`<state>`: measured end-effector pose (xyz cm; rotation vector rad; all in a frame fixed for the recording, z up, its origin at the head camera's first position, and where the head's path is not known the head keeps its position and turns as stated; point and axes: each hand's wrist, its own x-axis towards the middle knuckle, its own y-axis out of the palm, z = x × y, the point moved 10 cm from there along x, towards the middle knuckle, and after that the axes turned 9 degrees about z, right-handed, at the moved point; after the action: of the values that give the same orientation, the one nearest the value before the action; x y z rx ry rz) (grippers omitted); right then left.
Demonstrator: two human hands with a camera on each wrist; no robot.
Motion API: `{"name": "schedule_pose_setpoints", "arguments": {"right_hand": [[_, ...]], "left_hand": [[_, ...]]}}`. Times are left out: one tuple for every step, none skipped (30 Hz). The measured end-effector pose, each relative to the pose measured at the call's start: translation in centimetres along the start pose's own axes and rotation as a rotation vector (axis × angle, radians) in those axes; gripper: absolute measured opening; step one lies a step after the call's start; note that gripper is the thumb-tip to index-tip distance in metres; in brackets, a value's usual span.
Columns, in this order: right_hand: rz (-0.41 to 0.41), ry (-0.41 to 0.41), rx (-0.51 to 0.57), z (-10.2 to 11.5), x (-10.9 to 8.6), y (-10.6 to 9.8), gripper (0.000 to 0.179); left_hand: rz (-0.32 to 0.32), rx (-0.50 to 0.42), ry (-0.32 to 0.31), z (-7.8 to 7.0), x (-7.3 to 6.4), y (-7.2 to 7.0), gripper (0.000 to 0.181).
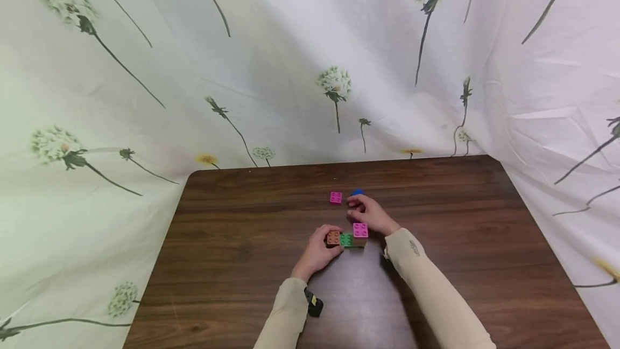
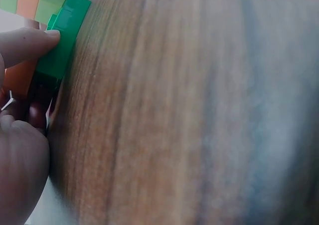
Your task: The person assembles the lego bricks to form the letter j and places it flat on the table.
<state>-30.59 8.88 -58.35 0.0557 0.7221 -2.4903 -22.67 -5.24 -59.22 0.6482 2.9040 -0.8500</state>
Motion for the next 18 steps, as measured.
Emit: {"name": "schedule_pose_setpoints", "arguments": {"right_hand": [[-0.002, 0.007, -0.002, -0.1, 0.2, -0.1, 0.039], [-0.002, 0.002, -0.007, -0.1, 0.3, -0.2, 0.04], [-0.002, -0.002, -0.017, 0.0, 0.5, -0.3, 0.04], [-0.001, -0.003, -0.029, 0.0, 0.6, -0.4, 0.041], [0.002, -0.007, -0.036, 0.0, 0.8, -0.4, 0.042], [0.005, -0.018, -0.049, 0.2, 1.0, -0.5, 0.043], [0.01, -0.029, -0.062, 0.3, 1.2, -0.5, 0.044], [0.015, -0.049, -0.08, 0.5, 1.4, -0.6, 0.045], [0.023, -0.061, -0.094, 0.7, 1.6, -0.5, 0.046], [0.03, -0.072, -0.106, 0.8, 1.8, -0.5, 0.047], [0.038, -0.087, -0.12, 1.1, 2.0, -0.5, 0.048], [0.045, -0.096, -0.138, 1.2, 2.1, -0.4, 0.05], [0.052, -0.102, -0.156, 1.4, 2.3, -0.4, 0.052], [0.06, -0.103, -0.178, 1.5, 2.4, -0.3, 0.054], [0.069, -0.096, -0.195, 1.5, 2.6, -0.1, 0.055], [0.077, -0.092, -0.219, 1.6, 2.8, 0.0, 0.057], [0.087, -0.087, -0.24, 1.6, 2.9, 0.2, 0.059], [0.095, -0.08, -0.259, 1.7, 3.0, 0.3, 0.06]], "left_hand": [[0.001, 0.0, 0.0, 0.0, 0.0, 0.0, 0.039], [0.001, -0.002, 0.001, 0.0, 0.0, 0.1, 0.039], [0.002, -0.003, 0.001, 0.1, 0.0, 0.1, 0.039], [0.001, -0.006, 0.004, 0.1, 0.0, 0.1, 0.039], [0.0, -0.006, 0.008, 0.0, 0.0, 0.1, 0.039], [-0.002, -0.007, 0.012, 0.0, 0.0, 0.1, 0.038], [-0.004, -0.009, 0.016, 0.0, 0.0, 0.1, 0.039], [-0.006, -0.008, 0.021, -0.1, 0.1, 0.1, 0.039], [-0.007, -0.008, 0.025, -0.1, 0.1, 0.1, 0.039], [-0.008, -0.006, 0.027, -0.1, 0.1, 0.1, 0.039], [-0.008, -0.003, 0.029, -0.2, 0.1, 0.0, 0.039], [-0.007, -0.003, 0.03, -0.2, 0.1, 0.1, 0.039], [-0.006, -0.003, 0.03, -0.1, 0.1, 0.0, 0.039], [-0.005, -0.003, 0.03, -0.1, 0.1, 0.0, 0.039], [-0.004, -0.004, 0.031, -0.1, 0.1, 0.0, 0.039], [-0.003, -0.005, 0.031, -0.1, 0.0, 0.0, 0.04], [-0.003, -0.007, 0.032, -0.1, 0.0, 0.0, 0.04], [-0.003, -0.006, 0.03, -0.1, 0.0, 0.0, 0.04]]}}
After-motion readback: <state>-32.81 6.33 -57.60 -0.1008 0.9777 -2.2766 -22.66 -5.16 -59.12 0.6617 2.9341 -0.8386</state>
